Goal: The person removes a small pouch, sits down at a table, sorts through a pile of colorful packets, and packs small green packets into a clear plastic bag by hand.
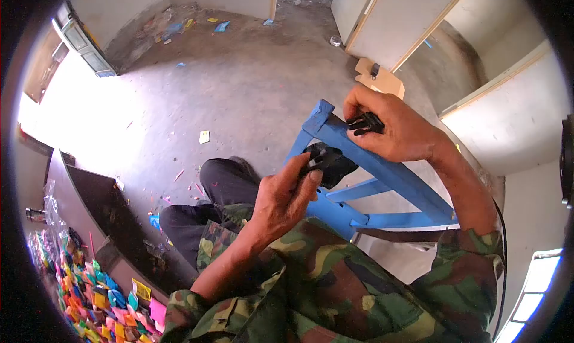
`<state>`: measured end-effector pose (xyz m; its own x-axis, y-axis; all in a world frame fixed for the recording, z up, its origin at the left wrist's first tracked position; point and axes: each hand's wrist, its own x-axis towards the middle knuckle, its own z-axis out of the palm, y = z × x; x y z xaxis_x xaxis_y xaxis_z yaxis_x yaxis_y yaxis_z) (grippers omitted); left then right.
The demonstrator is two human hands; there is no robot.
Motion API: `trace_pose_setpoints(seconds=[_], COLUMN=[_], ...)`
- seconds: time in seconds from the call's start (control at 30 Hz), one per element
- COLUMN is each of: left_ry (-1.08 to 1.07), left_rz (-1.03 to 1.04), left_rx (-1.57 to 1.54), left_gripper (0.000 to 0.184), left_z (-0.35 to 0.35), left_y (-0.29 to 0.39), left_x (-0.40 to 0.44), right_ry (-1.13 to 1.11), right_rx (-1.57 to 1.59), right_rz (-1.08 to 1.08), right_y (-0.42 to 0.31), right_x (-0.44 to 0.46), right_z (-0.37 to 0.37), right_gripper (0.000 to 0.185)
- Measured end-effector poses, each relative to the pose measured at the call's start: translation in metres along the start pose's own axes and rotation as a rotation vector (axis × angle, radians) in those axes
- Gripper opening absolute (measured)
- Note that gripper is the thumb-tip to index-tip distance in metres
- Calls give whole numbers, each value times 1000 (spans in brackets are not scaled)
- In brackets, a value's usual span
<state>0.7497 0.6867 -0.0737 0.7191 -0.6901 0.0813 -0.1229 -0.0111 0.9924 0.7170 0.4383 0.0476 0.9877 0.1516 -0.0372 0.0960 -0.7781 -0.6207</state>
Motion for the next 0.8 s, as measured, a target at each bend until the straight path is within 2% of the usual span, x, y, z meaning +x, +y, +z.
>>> trace_pose_setpoints(seconds=[0.07, 0.2, 0.47, 0.8], left_ry=[-14, 6, -189, -338], left_rz=[-5, 19, -74, -190], left_rx=[-21, -99, -218, -254], left_gripper=[41, 37, 40, 41], left_z=[-3, -3, -15, -22], left_y=[5, 6, 15, 12], left_x=[3, 4, 4, 4], right_ry=[15, 129, 147, 142], right_rx=[-107, -256, -522, -517], right_rz=[45, -103, -292, -372], right_y=[-8, -7, -16, -14], right_x=[-1, -7, -10, -10], right_z=[5, 19, 24, 29], right_gripper=[26, 32, 32, 33])
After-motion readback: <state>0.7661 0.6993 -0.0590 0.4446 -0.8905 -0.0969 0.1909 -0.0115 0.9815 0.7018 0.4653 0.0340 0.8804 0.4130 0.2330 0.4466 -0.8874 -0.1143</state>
